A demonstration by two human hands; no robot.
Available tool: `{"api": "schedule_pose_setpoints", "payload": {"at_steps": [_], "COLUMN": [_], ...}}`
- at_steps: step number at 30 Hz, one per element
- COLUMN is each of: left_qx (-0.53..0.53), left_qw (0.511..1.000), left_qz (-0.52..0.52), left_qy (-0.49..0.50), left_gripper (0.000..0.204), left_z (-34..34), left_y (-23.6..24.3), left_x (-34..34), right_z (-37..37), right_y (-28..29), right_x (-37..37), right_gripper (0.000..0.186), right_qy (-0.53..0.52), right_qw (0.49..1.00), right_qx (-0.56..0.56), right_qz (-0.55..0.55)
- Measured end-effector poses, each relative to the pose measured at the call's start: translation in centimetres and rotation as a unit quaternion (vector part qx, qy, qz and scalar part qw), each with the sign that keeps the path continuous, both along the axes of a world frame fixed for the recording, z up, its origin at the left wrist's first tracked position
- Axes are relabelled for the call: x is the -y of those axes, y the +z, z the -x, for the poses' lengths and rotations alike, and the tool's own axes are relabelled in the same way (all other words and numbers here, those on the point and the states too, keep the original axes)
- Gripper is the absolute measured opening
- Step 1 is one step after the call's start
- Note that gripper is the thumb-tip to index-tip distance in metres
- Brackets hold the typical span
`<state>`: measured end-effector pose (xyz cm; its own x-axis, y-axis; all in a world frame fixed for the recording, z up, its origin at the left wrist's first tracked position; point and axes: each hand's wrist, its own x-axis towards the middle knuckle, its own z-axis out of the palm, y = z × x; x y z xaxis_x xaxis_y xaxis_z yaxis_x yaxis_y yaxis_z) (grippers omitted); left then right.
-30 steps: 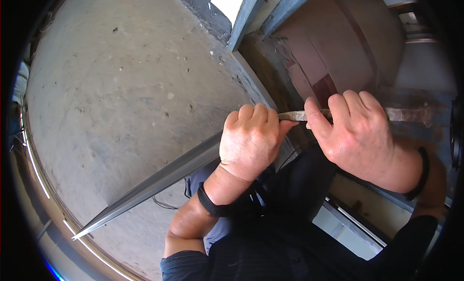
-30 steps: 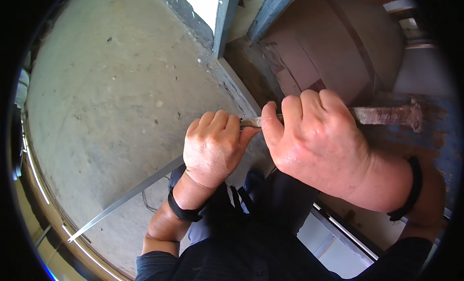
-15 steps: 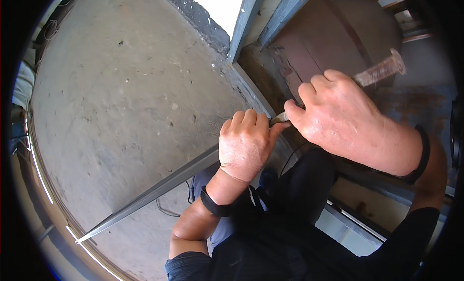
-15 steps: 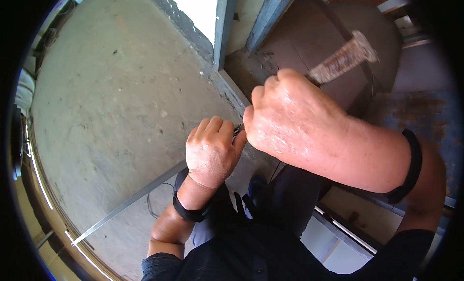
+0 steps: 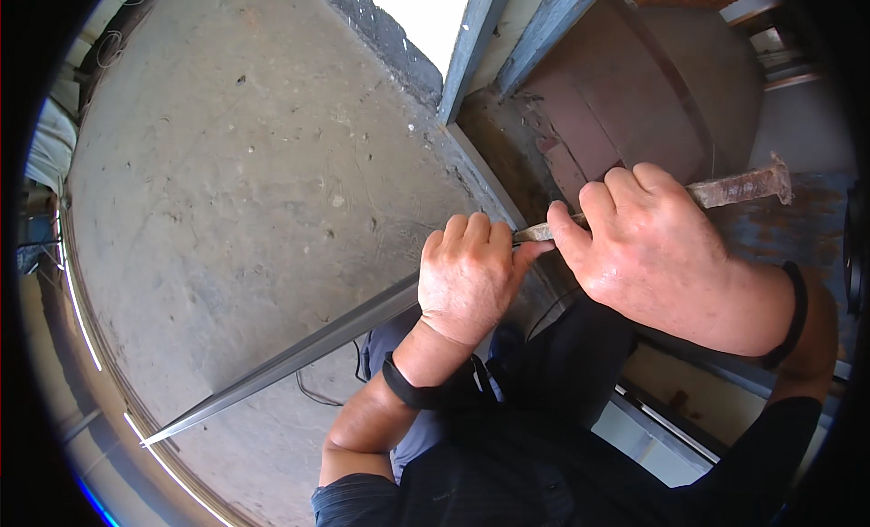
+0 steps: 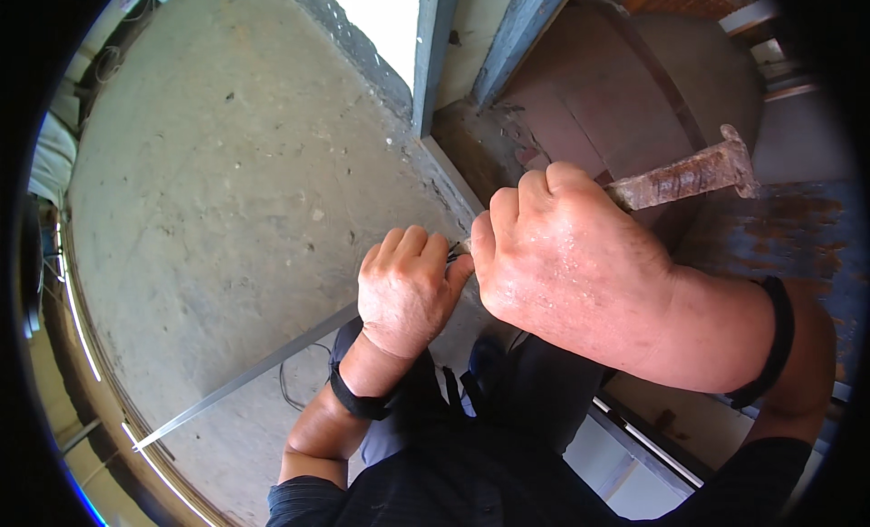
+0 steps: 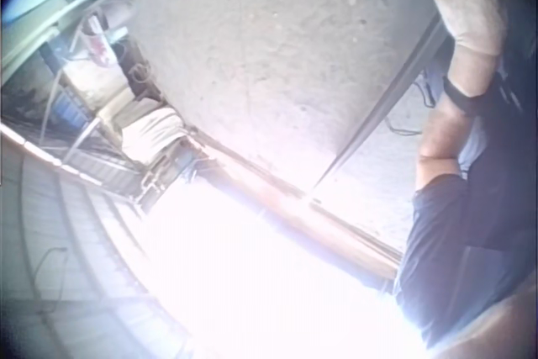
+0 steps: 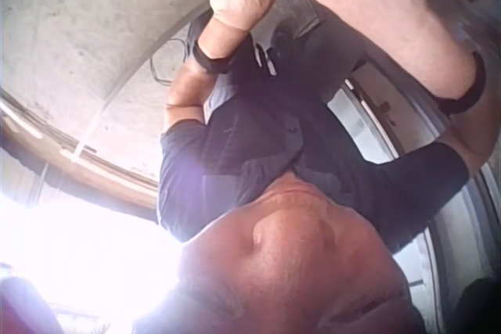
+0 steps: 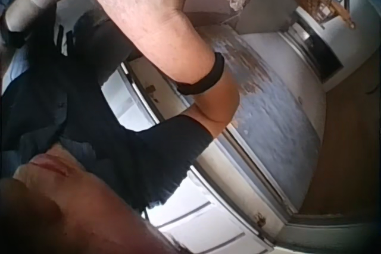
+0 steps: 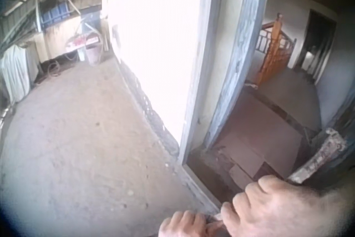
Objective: The person prying a metal frame with a tool, installs a window screen into a frame, then rinses a cloth in a bucket of water and wipes a wooden staircase railing.
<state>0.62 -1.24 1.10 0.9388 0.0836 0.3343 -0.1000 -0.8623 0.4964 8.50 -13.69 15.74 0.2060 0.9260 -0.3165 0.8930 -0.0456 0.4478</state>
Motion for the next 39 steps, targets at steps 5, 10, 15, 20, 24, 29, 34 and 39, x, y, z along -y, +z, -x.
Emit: {"api": "schedule_pose_setpoints", "payload": {"at_steps": [5, 10, 15, 20, 24, 29, 34, 39], "left_qx": [0.021, 0.036, 0.042, 0.039, 0.049, 0.052, 0.005, -0.001], "left_qw": [0.999, 0.999, 0.998, 0.997, 0.997, 0.997, 1.000, 1.000], "left_qz": [-0.021, -0.035, -0.045, -0.056, -0.057, -0.062, -0.011, -0.005], "left_qy": [-0.018, -0.020, -0.023, -0.026, -0.024, -0.012, -0.014, -0.003], "left_gripper": [0.030, 0.033, 0.034, 0.035, 0.036, 0.038, 0.037, 0.031], "left_z": [-0.2, -0.4, -0.6, -0.6, -0.7, -0.2, 0.3, 1.0], "left_y": [-0.7, -0.8, -1.0, -0.9, -0.9, -0.6, 0.2, -0.1], "left_x": [-0.2, -0.1, -0.3, -0.2, -0.3, -0.1, -1.2, -1.0], "right_z": [1.4, 1.6, 2.3, 2.5, 3.2, 2.9, 0.1, -1.3], "right_y": [-0.9, -2.8, -3.5, -4.1, -4.3, -3.0, 2.1, 2.0], "right_x": [0.7, 1.8, 2.2, 2.7, 2.7, 2.5, 2.5, 4.6], "right_gripper": [0.027, 0.018, 0.022, 0.024, 0.025, 0.024, 0.016, 0.020], "right_qy": [-0.049, -0.044, -0.061, -0.090, -0.114, -0.118, -0.156, -0.235], "right_qw": [0.998, 0.986, 0.980, 0.972, 0.967, 0.978, 0.985, 0.943], "right_qx": [0.016, 0.061, 0.062, 0.050, 0.057, 0.038, -0.005, -0.091], "right_qz": [-0.047, -0.152, -0.179, -0.211, -0.220, -0.166, -0.067, -0.217]}}
